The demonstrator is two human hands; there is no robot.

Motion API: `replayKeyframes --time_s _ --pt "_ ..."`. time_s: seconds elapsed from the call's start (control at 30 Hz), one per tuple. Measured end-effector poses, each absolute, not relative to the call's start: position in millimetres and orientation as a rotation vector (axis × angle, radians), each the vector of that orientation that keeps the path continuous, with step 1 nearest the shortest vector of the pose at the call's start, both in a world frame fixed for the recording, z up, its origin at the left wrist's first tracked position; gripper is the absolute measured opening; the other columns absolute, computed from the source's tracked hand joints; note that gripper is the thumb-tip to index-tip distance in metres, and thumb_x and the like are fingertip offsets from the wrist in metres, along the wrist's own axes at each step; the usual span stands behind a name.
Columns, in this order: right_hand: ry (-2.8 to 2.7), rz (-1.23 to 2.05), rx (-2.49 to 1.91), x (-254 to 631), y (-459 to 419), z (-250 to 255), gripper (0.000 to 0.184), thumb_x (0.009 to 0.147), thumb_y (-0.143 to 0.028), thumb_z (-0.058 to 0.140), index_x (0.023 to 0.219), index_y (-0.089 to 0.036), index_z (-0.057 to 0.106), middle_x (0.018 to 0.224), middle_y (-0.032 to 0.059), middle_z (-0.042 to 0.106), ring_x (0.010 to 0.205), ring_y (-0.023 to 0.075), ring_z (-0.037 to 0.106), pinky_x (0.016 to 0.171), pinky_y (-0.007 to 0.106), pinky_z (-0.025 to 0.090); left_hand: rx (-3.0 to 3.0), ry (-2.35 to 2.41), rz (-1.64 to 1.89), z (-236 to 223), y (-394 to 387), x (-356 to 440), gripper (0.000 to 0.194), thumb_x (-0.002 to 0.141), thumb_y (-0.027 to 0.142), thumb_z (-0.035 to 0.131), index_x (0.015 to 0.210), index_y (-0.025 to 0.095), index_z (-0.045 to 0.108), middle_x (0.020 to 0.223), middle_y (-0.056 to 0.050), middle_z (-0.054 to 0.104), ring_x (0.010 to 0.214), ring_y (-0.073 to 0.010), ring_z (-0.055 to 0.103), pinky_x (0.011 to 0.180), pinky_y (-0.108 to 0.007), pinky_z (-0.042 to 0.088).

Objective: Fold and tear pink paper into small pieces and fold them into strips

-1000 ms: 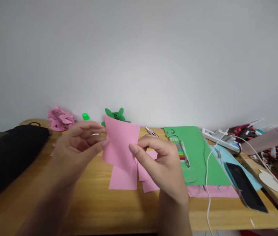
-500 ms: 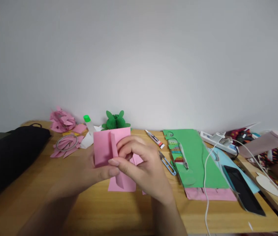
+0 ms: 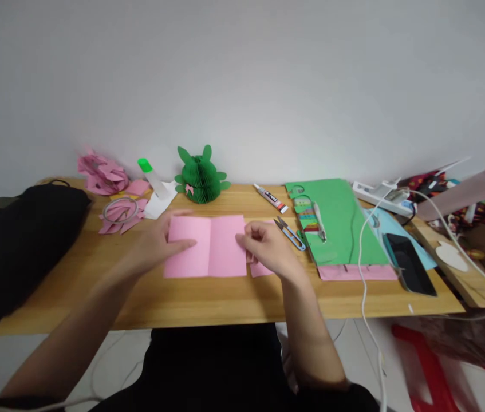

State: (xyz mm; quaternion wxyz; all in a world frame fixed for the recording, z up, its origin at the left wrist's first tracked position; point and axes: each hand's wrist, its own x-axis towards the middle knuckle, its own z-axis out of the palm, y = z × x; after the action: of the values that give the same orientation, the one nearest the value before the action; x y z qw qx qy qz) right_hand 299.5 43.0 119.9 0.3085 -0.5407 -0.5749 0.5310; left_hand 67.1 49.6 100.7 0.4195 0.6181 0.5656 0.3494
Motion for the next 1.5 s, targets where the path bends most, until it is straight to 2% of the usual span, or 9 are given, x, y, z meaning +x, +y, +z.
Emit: replayKeyframes --time_s 0.1,0.17,0.3,0.43,0.63,0.77,0.97,1.2,1.5 --pt "-1.494 1.540 -1.538 309 19 82 0.035 0.074 -0.044 0.061 0.056 -0.020 0.042 0.039 -0.0060 0.045 0.034 0.0059 0.040 0.037 0.018 0.031 1.409 1.378 0.667 54 20 69 0.067 0.070 0.020 0.065 0.131 0.017 0.038 0.104 -0.008 0.063 0.083 -0.0202 0.065 0.072 -0.037 0.055" --pt "-1.479 1.574 -1.612 315 9 65 0.033 0.074 -0.044 0.060 0.058 -0.020 0.044 0.039 -0.0063 0.045 0.033 0.0061 0.039 0.036 0.018 0.030 1.534 1.445 0.576 36 4 73 0.072 0.073 0.017 0.063 0.137 0.018 0.030 0.104 -0.008 0.062 0.081 -0.0188 0.065 0.074 -0.037 0.055" --pt "-1.462 1.558 -1.744 325 7 51 0.026 0.070 -0.037 0.064 0.059 -0.018 0.048 0.040 -0.0070 0.045 0.034 0.0058 0.040 0.036 0.018 0.027 2.223 1.549 0.404 35 -2 81 0.048 0.078 0.009 0.055 0.125 0.016 0.050 0.119 -0.012 0.053 0.110 -0.0249 0.054 0.093 -0.042 0.047" --pt "-1.426 1.589 -1.790 328 12 48 0.024 0.068 -0.034 0.064 0.060 -0.019 0.048 0.041 -0.0082 0.043 0.034 0.0050 0.038 0.035 0.018 0.027 2.592 1.356 0.178 40 6 92 0.034 0.079 0.003 0.047 0.108 0.014 0.062 0.102 -0.009 0.059 0.098 -0.0228 0.055 0.086 -0.036 0.048" --pt "-1.320 1.639 -1.763 325 14 41 0.026 0.069 -0.040 0.063 0.067 -0.020 0.047 0.041 -0.0103 0.043 0.031 0.0045 0.034 0.031 0.017 0.023 2.731 1.355 0.088 22 6 107 0.037 0.091 0.006 0.035 0.122 0.009 0.055 0.095 -0.012 0.062 0.095 -0.0250 0.055 0.078 -0.037 0.046" --pt "-1.259 1.614 -1.771 326 14 38 0.029 0.069 -0.041 0.062 0.059 -0.020 0.045 0.036 -0.0101 0.040 0.027 0.0035 0.031 0.031 0.017 0.020 2.793 1.348 0.038 22 6 110 0.041 0.090 0.004 0.032 0.126 0.009 0.051 0.095 -0.012 0.063 0.095 -0.0252 0.055 0.076 -0.037 0.043" --pt "-1.168 1.584 -1.814 319 4 36 0.029 0.068 -0.034 0.063 0.050 -0.019 0.046 0.035 -0.0076 0.043 0.026 0.0045 0.036 0.030 0.017 0.024 2.836 1.328 -0.038 26 5 110 0.043 0.089 0.003 0.031 0.128 0.008 0.049 0.099 -0.013 0.063 0.095 -0.0252 0.055 0.073 -0.036 0.041" --pt "-1.046 1.577 -1.822 314 -5 39 0.030 0.069 -0.033 0.063 0.050 -0.019 0.044 0.035 -0.0081 0.043 0.026 0.0038 0.035 0.029 0.016 0.025 2.840 1.330 -0.058 24 4 110 0.044 0.090 0.003 0.032 0.130 0.007 0.047 0.097 -0.014 0.062 0.092 -0.0258 0.054 0.072 -0.037 0.039" --pt "-1.003 1.647 -1.836 320 -16 36 0.040 0.069 -0.050 0.068 0.056 -0.018 0.047 0.036 -0.0071 0.046 0.027 0.0041 0.038 0.028 0.016 0.027 2.836 1.342 -0.053 26 4 111 0.043 0.090 0.004 0.031 0.129 0.008 0.049 0.096 -0.013 0.062 0.091 -0.0257 0.054 0.070 -0.036 0.039"
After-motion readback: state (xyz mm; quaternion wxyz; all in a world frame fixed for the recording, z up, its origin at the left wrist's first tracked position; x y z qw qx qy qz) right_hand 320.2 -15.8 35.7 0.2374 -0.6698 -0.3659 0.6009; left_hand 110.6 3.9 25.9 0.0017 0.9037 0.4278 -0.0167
